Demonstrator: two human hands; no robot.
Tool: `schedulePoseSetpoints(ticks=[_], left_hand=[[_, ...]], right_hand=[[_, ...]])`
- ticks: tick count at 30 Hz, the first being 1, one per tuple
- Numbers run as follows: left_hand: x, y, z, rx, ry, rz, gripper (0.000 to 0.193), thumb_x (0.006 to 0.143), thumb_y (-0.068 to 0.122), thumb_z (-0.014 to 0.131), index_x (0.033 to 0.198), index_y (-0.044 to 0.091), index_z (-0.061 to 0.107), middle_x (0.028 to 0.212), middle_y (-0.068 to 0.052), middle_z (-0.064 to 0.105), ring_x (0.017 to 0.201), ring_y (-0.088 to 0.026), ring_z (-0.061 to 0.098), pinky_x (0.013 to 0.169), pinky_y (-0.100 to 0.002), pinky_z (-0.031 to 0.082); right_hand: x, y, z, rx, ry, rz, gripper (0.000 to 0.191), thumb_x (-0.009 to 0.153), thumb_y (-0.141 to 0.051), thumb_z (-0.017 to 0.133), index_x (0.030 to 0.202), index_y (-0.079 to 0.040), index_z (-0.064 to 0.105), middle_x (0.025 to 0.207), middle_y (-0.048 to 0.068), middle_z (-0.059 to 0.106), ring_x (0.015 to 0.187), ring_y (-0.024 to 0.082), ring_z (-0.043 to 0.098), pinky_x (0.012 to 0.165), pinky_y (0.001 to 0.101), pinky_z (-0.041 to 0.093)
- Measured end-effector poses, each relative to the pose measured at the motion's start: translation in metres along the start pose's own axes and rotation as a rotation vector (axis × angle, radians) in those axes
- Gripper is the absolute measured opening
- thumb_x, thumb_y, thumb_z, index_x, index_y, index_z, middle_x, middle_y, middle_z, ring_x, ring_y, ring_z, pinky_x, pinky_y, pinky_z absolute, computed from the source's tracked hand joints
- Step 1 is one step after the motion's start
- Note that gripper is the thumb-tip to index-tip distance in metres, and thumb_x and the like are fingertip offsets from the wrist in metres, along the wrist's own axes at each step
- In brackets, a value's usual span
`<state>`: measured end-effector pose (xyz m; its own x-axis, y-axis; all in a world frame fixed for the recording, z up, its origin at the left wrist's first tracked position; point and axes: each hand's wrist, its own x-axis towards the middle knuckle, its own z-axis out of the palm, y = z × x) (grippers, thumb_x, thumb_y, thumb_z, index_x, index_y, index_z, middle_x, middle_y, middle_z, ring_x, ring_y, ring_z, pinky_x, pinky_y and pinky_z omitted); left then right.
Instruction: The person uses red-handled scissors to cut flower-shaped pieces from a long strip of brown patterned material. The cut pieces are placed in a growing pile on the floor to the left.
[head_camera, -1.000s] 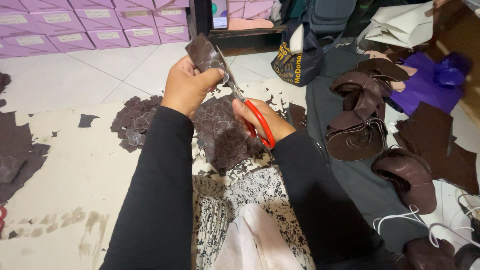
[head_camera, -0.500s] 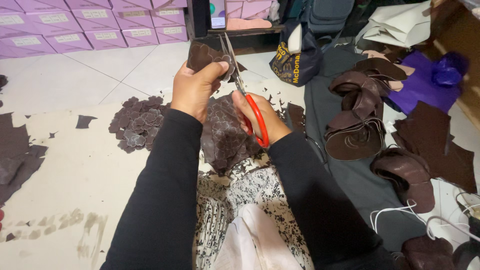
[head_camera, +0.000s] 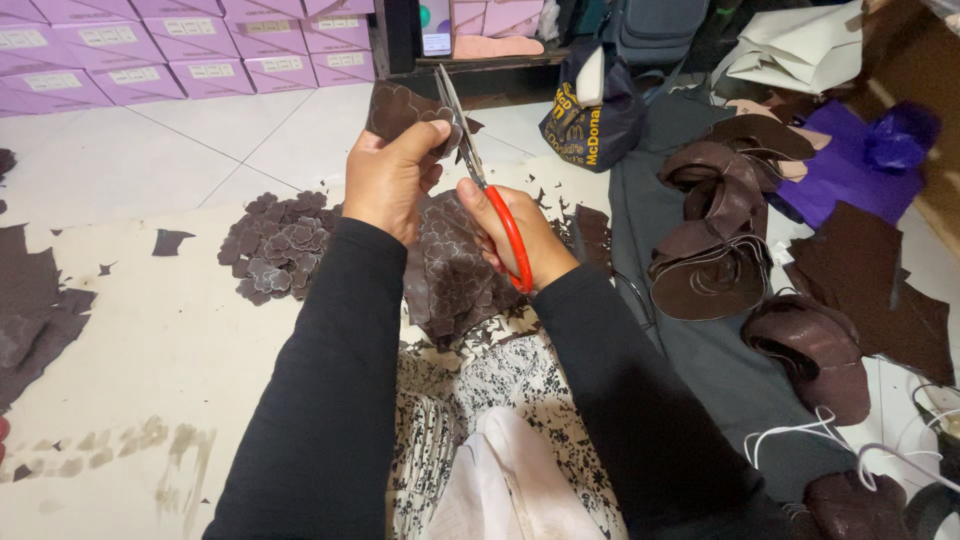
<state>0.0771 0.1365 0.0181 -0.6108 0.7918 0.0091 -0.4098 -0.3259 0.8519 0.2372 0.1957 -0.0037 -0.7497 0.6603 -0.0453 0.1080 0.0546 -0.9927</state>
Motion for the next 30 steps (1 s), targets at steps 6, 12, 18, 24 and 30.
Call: schedulePoseSetpoints(ticks=[6,12,18,24,30], left_hand=[[0.002,0.006,-0.004,-0.03,-0.04,-0.055,0.018,0.085,0.01,0.073,0.101,0.013,0.064,0.091,0.002,0.07,0.082,-0.01,0.067,0.075,-0.031,0.053],[0.0,0.008,-0.005,-0.095,-0.007,-0.084,0.013,0.088,0.009,0.071,0.095,0.011,0.059,0.091,-0.002,0.071,0.081,-0.013,0.069,0.075,-0.033,0.056],[0.0,0.012,-0.005,0.065,-0.006,-0.014,0.011,0.089,0.007,0.064,0.1,0.005,0.064,0.091,-0.003,0.072,0.077,-0.011,0.071,0.066,-0.026,0.056],[0.002,0.011,-0.007,0.155,0.001,0.078,0.021,0.091,0.005,0.069,0.112,0.006,0.067,0.093,-0.001,0.071,0.08,-0.008,0.067,0.069,-0.023,0.055],[0.002,0.011,-0.006,0.169,-0.015,0.054,0.025,0.09,0.006,0.067,0.115,0.005,0.064,0.094,-0.001,0.074,0.078,-0.008,0.072,0.067,-0.024,0.06]], right_hand=[[-0.001,-0.002,0.003,-0.02,-0.006,0.045,0.052,0.094,-0.061,0.056,0.075,-0.012,0.05,0.057,-0.003,0.044,0.042,0.008,0.042,0.039,0.0244,0.037],[-0.001,0.0,0.006,0.066,-0.006,0.021,0.054,0.097,-0.06,0.057,0.075,-0.011,0.048,0.061,-0.003,0.045,0.045,0.007,0.041,0.041,0.0244,0.037],[0.003,0.002,0.002,-0.065,0.06,0.016,0.056,0.094,-0.064,0.053,0.079,-0.01,0.054,0.06,-0.002,0.049,0.045,0.009,0.049,0.041,0.0256,0.04],[0.004,0.002,-0.001,-0.113,-0.013,0.06,0.06,0.093,-0.067,0.052,0.083,-0.008,0.057,0.062,-0.001,0.052,0.048,0.01,0.053,0.045,0.0256,0.046],[0.001,0.003,0.003,-0.145,-0.096,0.036,0.059,0.096,-0.063,0.053,0.088,-0.005,0.056,0.065,0.001,0.054,0.052,0.011,0.055,0.048,0.0271,0.046]])
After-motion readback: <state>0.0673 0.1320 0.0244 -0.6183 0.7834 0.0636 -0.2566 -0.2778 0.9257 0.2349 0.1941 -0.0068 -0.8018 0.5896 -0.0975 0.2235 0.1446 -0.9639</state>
